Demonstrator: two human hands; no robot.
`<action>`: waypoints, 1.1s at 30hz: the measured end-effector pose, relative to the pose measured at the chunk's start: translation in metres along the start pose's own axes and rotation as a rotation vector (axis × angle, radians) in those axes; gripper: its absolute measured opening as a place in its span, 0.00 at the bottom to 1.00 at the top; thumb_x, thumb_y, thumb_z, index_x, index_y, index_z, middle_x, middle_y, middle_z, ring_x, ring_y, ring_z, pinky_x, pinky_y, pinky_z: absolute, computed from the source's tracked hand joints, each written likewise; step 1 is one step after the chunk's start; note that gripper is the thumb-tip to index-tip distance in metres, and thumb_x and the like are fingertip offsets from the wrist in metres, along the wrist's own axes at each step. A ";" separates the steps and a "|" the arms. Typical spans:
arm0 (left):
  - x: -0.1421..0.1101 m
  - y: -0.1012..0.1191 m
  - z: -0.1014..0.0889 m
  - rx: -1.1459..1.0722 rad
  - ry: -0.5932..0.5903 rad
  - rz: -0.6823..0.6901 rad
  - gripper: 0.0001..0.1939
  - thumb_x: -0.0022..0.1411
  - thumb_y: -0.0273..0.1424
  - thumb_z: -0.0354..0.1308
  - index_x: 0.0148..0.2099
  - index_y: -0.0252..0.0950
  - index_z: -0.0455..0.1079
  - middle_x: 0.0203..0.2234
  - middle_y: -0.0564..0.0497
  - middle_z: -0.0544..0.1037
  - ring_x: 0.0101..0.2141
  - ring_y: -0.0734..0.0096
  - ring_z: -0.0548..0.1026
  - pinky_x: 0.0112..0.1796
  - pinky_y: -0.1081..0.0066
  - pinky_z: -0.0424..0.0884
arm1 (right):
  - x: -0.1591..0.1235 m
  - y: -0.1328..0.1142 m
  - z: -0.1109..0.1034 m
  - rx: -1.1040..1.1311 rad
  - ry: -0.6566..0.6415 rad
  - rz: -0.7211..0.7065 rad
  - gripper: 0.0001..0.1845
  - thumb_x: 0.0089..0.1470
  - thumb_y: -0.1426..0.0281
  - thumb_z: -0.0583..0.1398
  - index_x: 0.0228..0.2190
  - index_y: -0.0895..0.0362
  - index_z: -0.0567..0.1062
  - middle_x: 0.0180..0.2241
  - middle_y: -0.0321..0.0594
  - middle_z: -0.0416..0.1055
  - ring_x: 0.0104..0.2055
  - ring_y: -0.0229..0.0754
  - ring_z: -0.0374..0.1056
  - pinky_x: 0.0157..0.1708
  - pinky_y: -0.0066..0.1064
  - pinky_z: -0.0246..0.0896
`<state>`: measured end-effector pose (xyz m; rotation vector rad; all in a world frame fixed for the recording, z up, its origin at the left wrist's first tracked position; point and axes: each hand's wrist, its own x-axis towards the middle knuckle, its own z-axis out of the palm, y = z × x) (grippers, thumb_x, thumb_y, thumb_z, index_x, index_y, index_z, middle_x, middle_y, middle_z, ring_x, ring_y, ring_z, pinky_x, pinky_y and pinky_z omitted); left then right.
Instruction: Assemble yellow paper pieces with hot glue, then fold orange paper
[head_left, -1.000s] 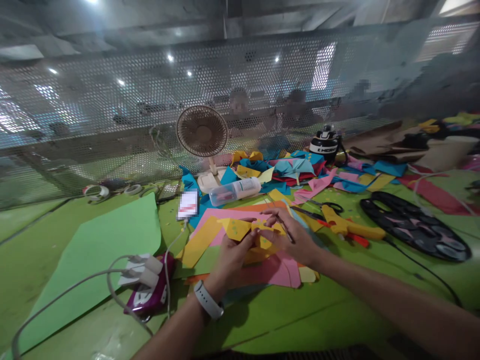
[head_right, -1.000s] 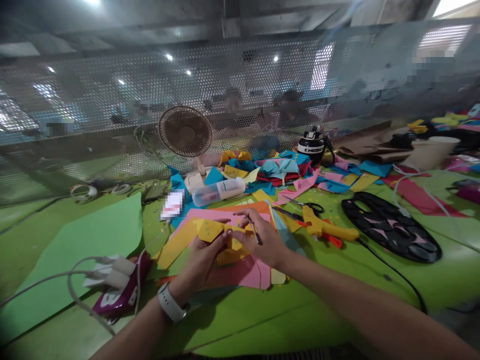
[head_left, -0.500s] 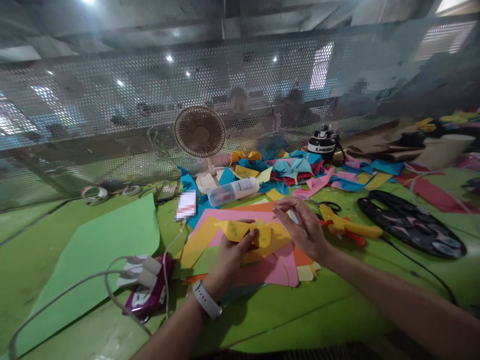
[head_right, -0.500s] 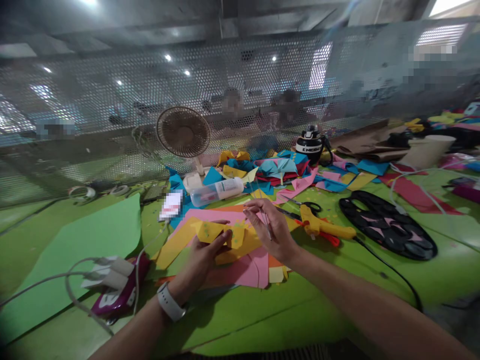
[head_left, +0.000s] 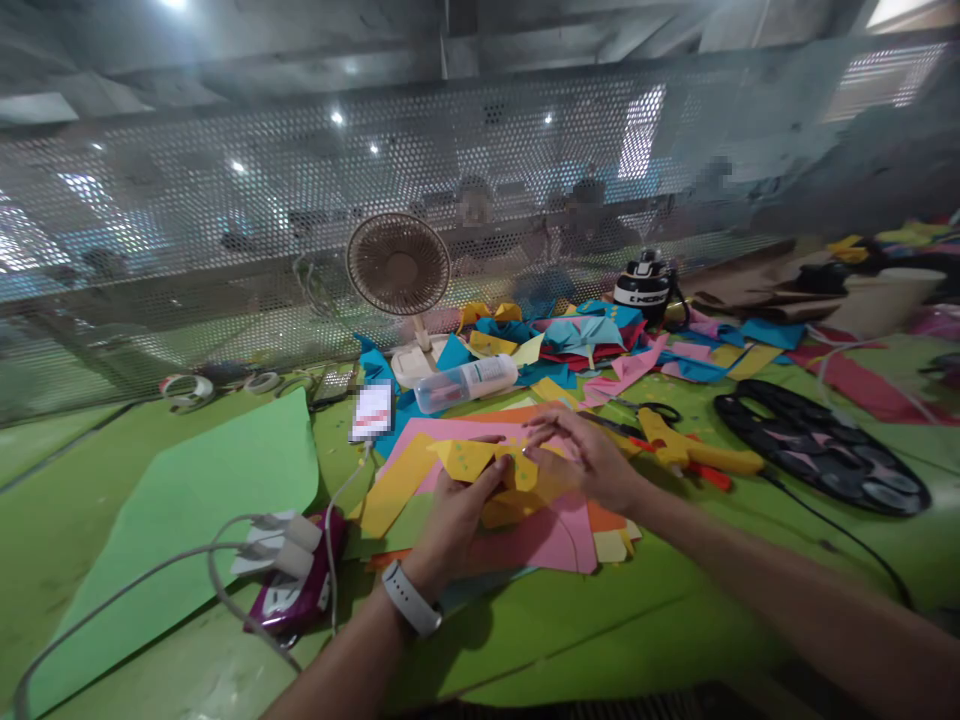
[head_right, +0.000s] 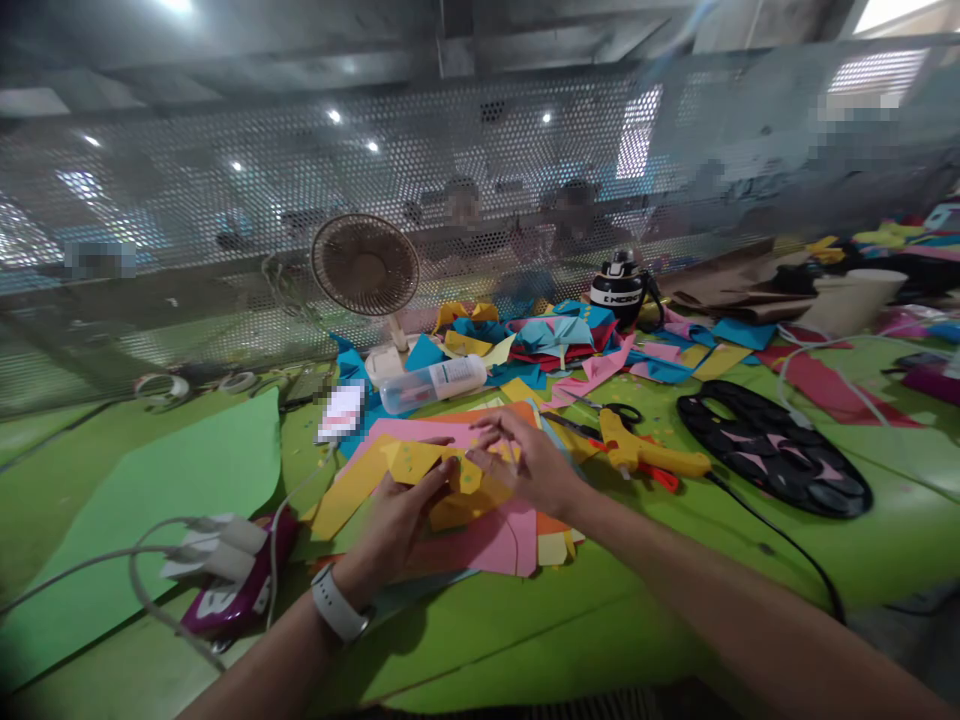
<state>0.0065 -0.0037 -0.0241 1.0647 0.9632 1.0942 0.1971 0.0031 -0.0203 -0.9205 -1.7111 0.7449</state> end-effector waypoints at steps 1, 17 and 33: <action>-0.001 0.000 0.000 -0.013 0.000 -0.004 0.14 0.52 0.38 0.65 0.39 0.35 0.72 0.32 0.50 0.77 0.31 0.70 0.74 0.34 0.70 0.70 | -0.002 0.001 0.005 -0.001 -0.038 -0.001 0.15 0.54 0.64 0.61 0.44 0.53 0.69 0.34 0.39 0.70 0.38 0.42 0.68 0.40 0.35 0.65; -0.003 0.002 0.002 -0.042 0.005 0.136 0.16 0.50 0.34 0.67 0.41 0.36 0.72 0.31 0.51 0.76 0.32 0.70 0.74 0.34 0.69 0.71 | -0.009 0.006 0.016 0.138 -0.118 0.059 0.13 0.59 0.69 0.55 0.46 0.52 0.65 0.36 0.38 0.65 0.42 0.40 0.65 0.44 0.34 0.62; 0.029 0.001 -0.033 -0.264 0.232 0.085 0.10 0.56 0.38 0.59 0.40 0.41 0.71 0.39 0.49 0.77 0.40 0.69 0.75 0.37 0.71 0.72 | 0.008 0.016 -0.006 -0.143 0.305 -0.097 0.15 0.57 0.64 0.57 0.46 0.53 0.64 0.39 0.44 0.70 0.45 0.47 0.68 0.46 0.42 0.62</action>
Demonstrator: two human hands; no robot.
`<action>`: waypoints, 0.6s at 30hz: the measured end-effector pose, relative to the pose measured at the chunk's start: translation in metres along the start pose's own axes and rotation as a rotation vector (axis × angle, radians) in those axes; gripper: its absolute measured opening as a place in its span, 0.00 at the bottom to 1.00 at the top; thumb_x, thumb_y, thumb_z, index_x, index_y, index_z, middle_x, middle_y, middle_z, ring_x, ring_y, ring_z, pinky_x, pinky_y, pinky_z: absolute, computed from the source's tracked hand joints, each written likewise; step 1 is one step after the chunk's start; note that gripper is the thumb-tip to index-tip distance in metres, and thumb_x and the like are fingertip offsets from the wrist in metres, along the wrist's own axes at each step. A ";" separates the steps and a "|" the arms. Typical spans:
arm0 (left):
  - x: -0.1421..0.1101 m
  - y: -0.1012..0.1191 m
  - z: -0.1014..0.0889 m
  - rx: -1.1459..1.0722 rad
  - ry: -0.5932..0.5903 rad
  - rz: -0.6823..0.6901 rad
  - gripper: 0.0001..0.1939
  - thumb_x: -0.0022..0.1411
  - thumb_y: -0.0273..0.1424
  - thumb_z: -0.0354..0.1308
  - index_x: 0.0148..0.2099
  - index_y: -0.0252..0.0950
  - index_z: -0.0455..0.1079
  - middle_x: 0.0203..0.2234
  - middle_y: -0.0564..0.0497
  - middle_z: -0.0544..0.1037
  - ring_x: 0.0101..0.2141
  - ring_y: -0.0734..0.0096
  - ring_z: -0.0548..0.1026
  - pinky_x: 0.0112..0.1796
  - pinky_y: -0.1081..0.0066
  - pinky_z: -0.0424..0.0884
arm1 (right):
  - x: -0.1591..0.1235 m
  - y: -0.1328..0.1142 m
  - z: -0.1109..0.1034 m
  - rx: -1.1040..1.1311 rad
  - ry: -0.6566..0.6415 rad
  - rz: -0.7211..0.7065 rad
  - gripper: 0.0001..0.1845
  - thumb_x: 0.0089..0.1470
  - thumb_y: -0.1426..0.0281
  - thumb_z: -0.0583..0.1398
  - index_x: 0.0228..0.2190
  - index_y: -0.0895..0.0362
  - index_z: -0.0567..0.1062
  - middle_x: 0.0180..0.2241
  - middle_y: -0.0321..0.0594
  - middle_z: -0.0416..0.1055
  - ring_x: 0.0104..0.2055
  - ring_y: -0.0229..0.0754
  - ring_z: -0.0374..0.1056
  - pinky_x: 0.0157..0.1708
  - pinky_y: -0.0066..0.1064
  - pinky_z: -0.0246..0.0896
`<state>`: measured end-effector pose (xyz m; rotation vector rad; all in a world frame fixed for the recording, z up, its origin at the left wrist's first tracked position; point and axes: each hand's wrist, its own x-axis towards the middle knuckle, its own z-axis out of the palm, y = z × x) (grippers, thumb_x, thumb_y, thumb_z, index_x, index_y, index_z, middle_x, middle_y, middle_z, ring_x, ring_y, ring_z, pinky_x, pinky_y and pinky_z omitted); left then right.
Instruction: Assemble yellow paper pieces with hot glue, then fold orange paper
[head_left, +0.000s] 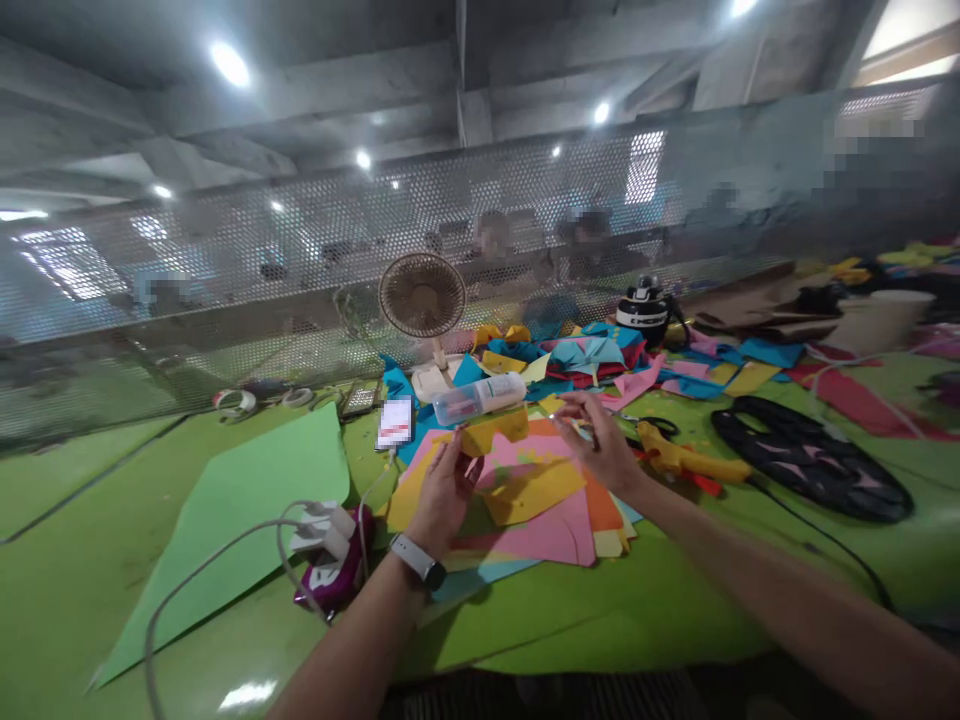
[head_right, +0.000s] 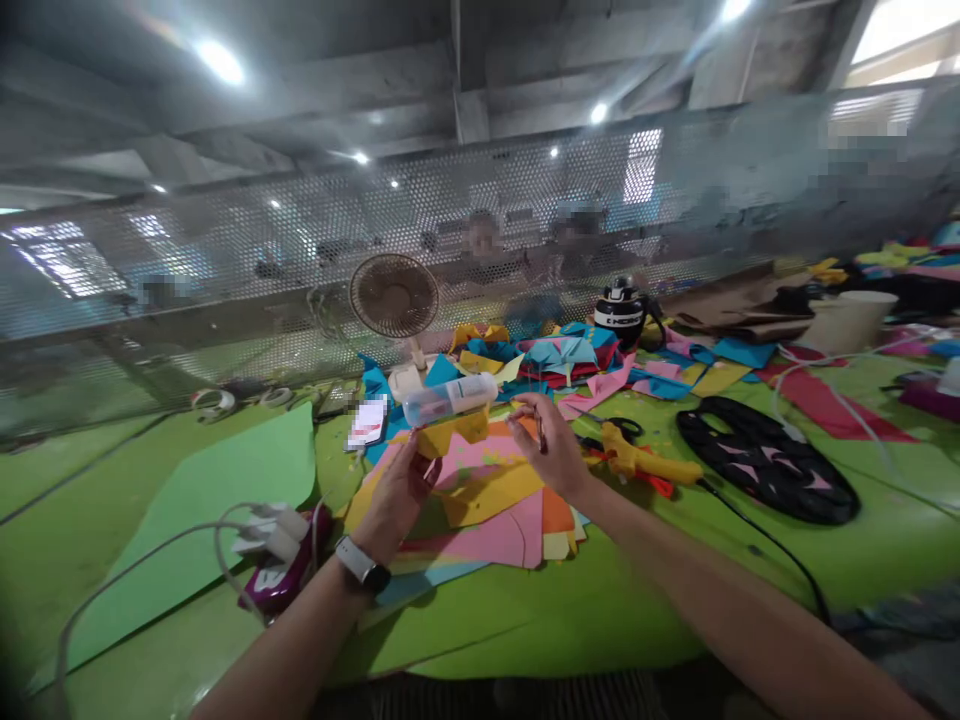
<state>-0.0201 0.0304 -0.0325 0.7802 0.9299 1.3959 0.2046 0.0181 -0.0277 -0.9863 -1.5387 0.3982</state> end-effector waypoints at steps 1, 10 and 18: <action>0.000 0.000 0.000 0.003 -0.001 0.004 0.10 0.57 0.38 0.59 0.40 0.41 0.71 0.39 0.49 0.77 0.40 0.68 0.76 0.37 0.71 0.72 | -0.001 0.001 0.002 0.042 -0.032 0.020 0.16 0.56 0.63 0.58 0.46 0.53 0.64 0.40 0.44 0.70 0.45 0.47 0.68 0.45 0.41 0.63; -0.011 0.001 0.008 -0.028 -0.102 -0.061 0.07 0.58 0.37 0.58 0.39 0.42 0.71 0.39 0.49 0.77 0.39 0.68 0.75 0.35 0.71 0.72 | -0.008 0.019 0.027 0.372 -0.175 0.168 0.20 0.50 0.61 0.63 0.43 0.51 0.64 0.45 0.44 0.70 0.47 0.45 0.69 0.44 0.39 0.68; -0.013 0.000 0.009 -0.020 -0.125 -0.066 0.06 0.57 0.36 0.59 0.34 0.40 0.71 0.32 0.51 0.77 0.32 0.73 0.74 0.32 0.75 0.70 | -0.006 0.019 0.022 0.353 -0.156 0.149 0.18 0.53 0.59 0.60 0.43 0.52 0.64 0.39 0.41 0.70 0.43 0.43 0.69 0.41 0.35 0.67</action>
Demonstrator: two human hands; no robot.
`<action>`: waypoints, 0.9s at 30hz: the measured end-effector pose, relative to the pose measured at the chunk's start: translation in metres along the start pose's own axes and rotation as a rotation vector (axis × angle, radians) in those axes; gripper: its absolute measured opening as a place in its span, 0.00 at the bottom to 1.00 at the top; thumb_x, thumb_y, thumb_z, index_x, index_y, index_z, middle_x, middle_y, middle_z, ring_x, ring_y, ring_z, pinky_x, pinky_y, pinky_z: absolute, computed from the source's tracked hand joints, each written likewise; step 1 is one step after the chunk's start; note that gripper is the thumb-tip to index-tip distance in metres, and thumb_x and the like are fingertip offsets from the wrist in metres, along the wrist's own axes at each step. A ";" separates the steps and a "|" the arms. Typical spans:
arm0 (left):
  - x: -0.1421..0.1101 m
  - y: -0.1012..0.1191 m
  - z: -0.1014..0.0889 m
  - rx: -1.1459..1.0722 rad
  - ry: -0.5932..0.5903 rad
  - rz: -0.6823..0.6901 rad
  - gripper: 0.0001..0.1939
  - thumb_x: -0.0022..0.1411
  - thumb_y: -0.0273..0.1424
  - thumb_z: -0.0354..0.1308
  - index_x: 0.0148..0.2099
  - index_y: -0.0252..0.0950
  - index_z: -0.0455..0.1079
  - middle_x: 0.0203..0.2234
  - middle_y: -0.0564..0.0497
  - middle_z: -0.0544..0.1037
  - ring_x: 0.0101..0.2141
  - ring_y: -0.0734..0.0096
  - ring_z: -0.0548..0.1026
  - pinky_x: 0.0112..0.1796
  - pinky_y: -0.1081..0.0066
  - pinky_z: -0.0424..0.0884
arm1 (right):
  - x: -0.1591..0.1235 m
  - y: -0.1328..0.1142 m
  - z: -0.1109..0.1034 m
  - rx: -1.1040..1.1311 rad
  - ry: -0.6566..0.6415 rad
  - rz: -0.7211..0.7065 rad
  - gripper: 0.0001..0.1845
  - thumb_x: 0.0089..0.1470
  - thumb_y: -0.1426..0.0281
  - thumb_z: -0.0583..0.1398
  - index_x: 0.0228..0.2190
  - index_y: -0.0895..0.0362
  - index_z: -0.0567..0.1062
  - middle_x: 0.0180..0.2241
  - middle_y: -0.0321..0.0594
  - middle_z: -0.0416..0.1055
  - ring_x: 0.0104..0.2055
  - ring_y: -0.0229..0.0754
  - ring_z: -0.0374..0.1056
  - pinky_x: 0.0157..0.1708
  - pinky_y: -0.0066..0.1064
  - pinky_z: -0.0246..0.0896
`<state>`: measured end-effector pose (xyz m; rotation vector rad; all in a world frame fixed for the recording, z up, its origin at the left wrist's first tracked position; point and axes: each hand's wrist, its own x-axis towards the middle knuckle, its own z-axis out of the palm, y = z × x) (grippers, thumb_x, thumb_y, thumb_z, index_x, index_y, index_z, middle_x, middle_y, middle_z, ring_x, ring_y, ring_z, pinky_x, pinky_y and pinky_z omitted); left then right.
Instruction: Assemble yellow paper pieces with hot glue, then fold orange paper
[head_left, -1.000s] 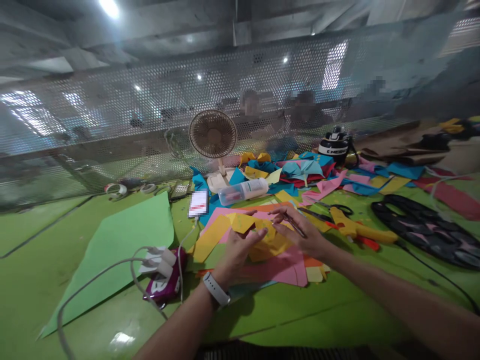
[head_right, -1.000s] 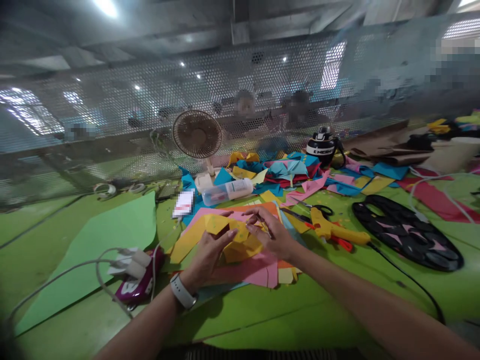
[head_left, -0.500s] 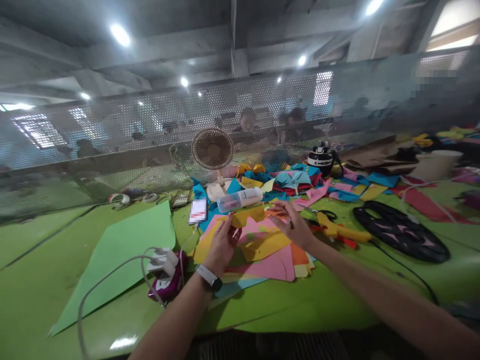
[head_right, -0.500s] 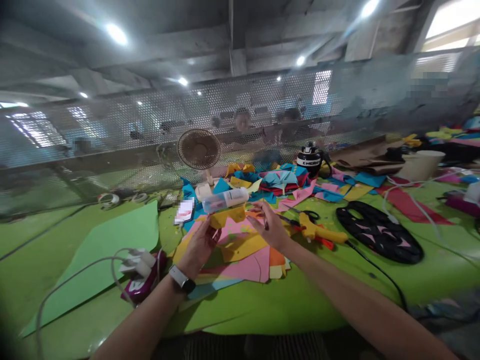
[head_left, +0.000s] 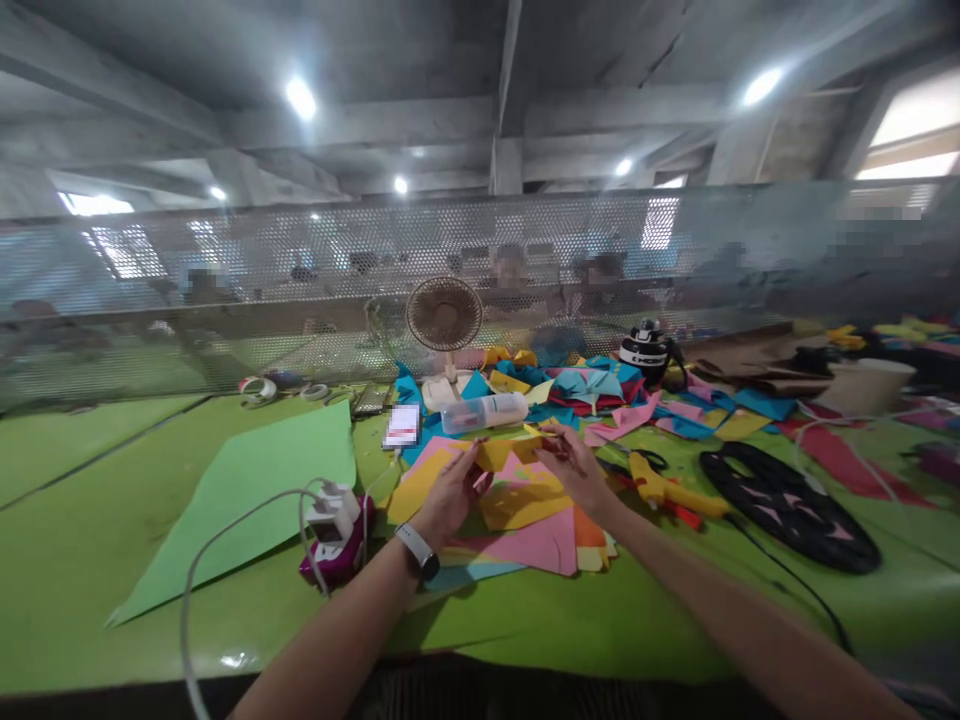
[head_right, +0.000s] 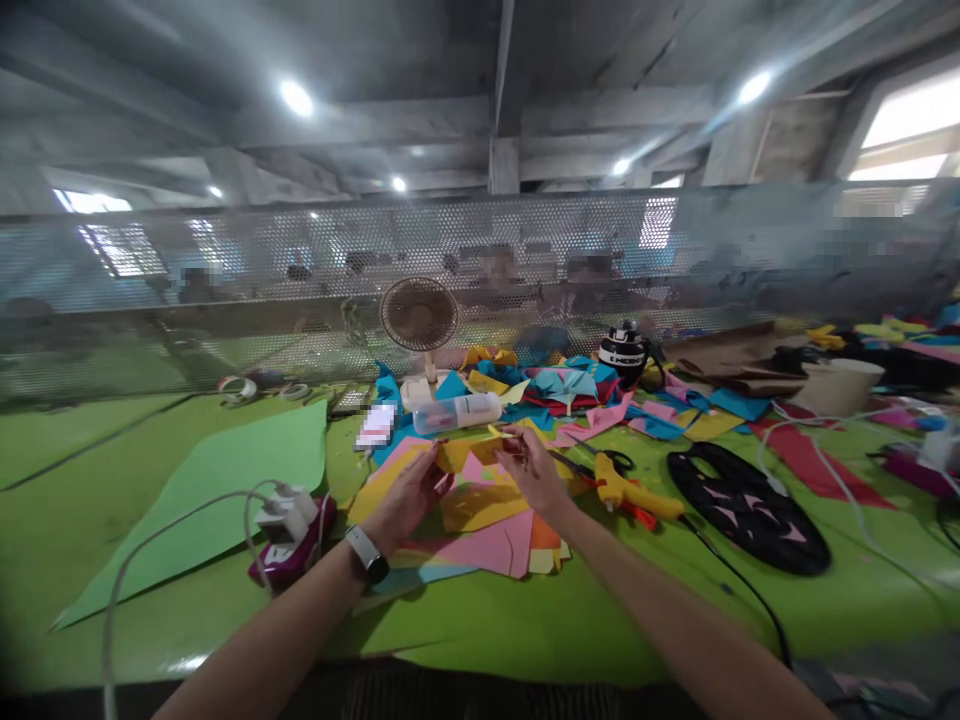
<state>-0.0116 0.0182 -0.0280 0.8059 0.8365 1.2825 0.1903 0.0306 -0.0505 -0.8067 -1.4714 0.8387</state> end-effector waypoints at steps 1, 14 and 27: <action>0.000 -0.001 0.000 0.007 -0.002 0.001 0.07 0.56 0.36 0.60 0.33 0.39 0.70 0.30 0.52 0.76 0.31 0.74 0.74 0.32 0.75 0.70 | -0.001 -0.002 0.000 -0.006 -0.010 -0.002 0.17 0.53 0.59 0.60 0.43 0.52 0.65 0.37 0.40 0.70 0.41 0.43 0.70 0.39 0.34 0.67; -0.002 0.007 -0.004 0.234 0.158 0.389 0.17 0.53 0.44 0.62 0.38 0.37 0.70 0.31 0.50 0.77 0.34 0.69 0.75 0.38 0.69 0.70 | -0.003 -0.009 -0.004 -0.115 0.071 -0.038 0.14 0.53 0.59 0.59 0.38 0.53 0.68 0.28 0.36 0.67 0.31 0.42 0.67 0.31 0.32 0.63; -0.003 0.003 0.003 0.404 0.043 0.408 0.15 0.51 0.41 0.64 0.33 0.33 0.75 0.25 0.50 0.76 0.27 0.71 0.71 0.31 0.72 0.68 | -0.010 -0.019 0.000 -0.145 0.016 -0.009 0.17 0.54 0.58 0.59 0.41 0.55 0.68 0.28 0.36 0.68 0.31 0.41 0.68 0.30 0.31 0.64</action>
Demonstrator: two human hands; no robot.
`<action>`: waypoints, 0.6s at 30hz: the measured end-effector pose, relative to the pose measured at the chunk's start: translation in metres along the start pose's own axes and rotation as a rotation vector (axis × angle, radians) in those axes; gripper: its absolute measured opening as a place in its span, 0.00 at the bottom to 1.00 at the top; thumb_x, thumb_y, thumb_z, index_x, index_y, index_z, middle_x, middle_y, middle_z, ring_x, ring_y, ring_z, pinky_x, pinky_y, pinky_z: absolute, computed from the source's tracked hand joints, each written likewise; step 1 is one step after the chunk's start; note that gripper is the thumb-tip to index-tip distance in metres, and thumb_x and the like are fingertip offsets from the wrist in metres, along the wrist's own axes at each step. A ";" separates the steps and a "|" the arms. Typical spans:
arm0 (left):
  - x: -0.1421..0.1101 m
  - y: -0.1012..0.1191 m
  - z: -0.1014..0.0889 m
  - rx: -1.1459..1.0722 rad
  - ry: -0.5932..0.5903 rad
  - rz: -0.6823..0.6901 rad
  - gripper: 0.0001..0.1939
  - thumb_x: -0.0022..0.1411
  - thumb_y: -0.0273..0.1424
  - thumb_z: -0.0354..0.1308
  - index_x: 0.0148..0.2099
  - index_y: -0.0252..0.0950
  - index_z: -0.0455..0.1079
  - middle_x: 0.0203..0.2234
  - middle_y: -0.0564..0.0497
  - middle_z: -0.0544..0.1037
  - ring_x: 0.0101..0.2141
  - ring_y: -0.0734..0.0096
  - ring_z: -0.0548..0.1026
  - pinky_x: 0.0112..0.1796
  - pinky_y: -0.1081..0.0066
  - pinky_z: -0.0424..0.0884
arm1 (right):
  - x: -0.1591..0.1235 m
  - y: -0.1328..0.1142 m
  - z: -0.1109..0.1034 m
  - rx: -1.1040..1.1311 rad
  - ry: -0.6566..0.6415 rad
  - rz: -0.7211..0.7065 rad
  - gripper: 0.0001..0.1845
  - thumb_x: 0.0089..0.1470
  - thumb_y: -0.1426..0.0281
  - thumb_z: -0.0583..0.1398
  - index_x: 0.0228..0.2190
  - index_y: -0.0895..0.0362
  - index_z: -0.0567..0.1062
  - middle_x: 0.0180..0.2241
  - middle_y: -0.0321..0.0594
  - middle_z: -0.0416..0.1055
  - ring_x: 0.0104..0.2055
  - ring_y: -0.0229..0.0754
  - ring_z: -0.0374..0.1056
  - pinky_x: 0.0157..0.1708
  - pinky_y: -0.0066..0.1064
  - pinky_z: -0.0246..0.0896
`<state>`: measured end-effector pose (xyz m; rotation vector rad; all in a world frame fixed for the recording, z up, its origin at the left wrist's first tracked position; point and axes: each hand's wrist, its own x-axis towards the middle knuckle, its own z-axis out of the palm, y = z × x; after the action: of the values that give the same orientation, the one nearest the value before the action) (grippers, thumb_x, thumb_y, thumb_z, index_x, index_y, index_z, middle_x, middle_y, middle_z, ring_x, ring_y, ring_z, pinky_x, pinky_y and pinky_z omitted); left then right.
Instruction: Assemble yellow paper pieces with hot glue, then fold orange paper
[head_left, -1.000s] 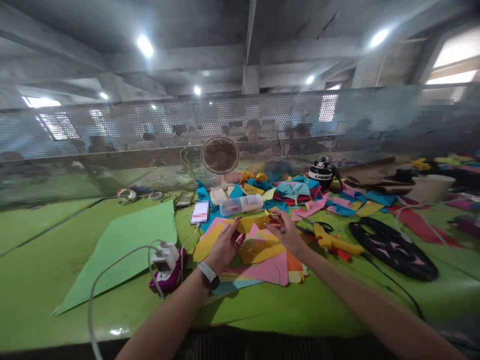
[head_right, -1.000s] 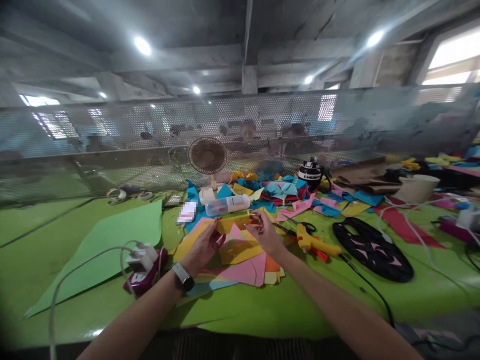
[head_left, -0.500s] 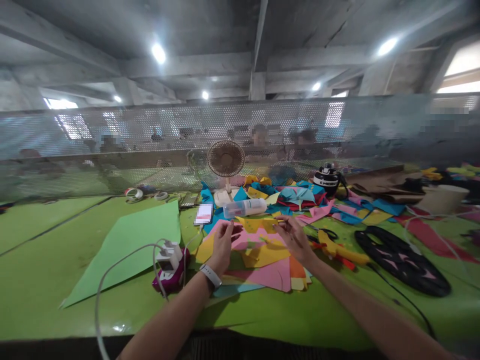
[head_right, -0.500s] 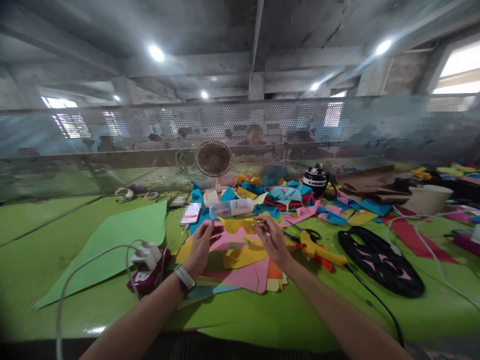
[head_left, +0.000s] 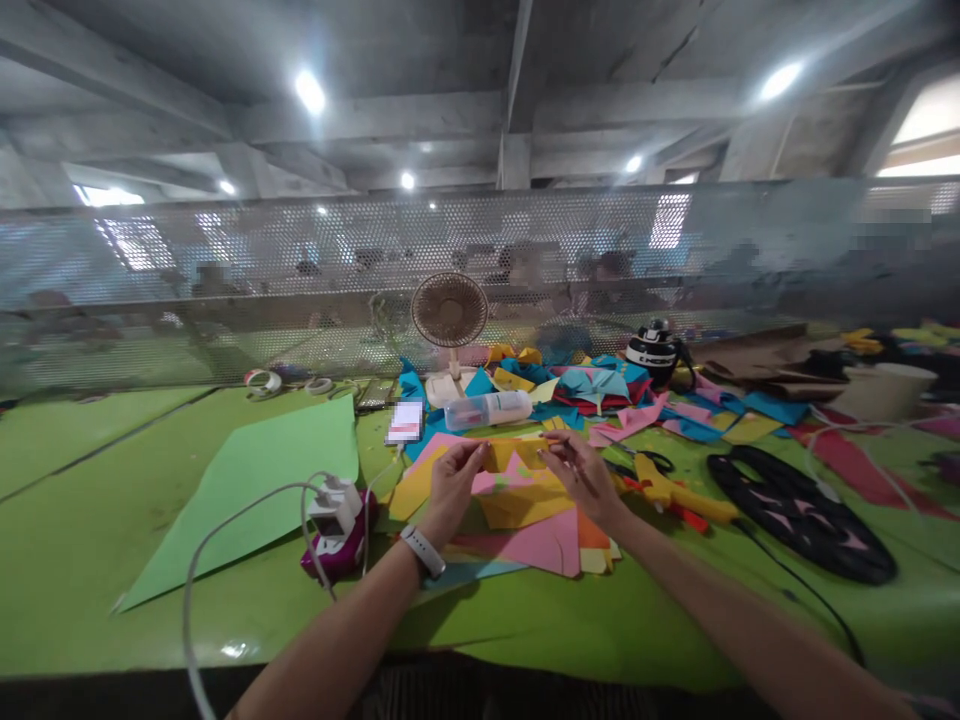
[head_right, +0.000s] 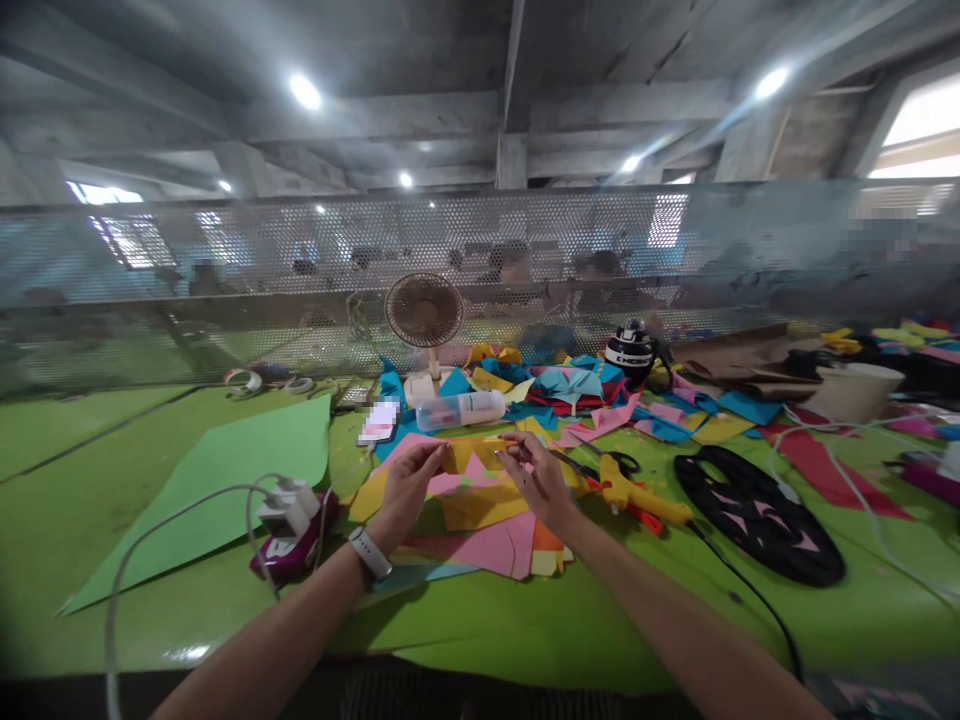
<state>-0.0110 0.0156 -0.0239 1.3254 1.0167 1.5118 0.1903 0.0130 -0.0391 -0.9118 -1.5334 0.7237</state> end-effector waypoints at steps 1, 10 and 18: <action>0.000 0.000 0.000 0.002 0.005 0.003 0.15 0.50 0.41 0.64 0.33 0.33 0.75 0.25 0.50 0.76 0.27 0.71 0.71 0.30 0.72 0.68 | 0.000 0.000 0.000 0.008 0.004 0.006 0.17 0.53 0.58 0.59 0.41 0.55 0.68 0.27 0.36 0.68 0.30 0.41 0.67 0.30 0.31 0.64; -0.002 0.000 0.000 -0.004 -0.036 0.001 0.14 0.51 0.41 0.64 0.29 0.33 0.74 0.22 0.51 0.74 0.26 0.71 0.70 0.30 0.73 0.66 | 0.000 -0.003 -0.002 -0.058 0.046 -0.010 0.15 0.54 0.56 0.57 0.34 0.54 0.72 0.27 0.37 0.68 0.28 0.41 0.65 0.28 0.32 0.63; -0.003 -0.001 -0.001 -0.049 -0.080 -0.085 0.14 0.51 0.42 0.64 0.27 0.36 0.73 0.21 0.54 0.72 0.24 0.73 0.70 0.29 0.74 0.67 | 0.002 -0.004 -0.003 -0.051 0.074 -0.008 0.14 0.52 0.58 0.59 0.37 0.54 0.72 0.23 0.34 0.65 0.25 0.40 0.63 0.25 0.31 0.61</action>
<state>-0.0116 0.0129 -0.0255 1.2821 0.9671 1.4008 0.1923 0.0129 -0.0344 -0.9596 -1.4957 0.6406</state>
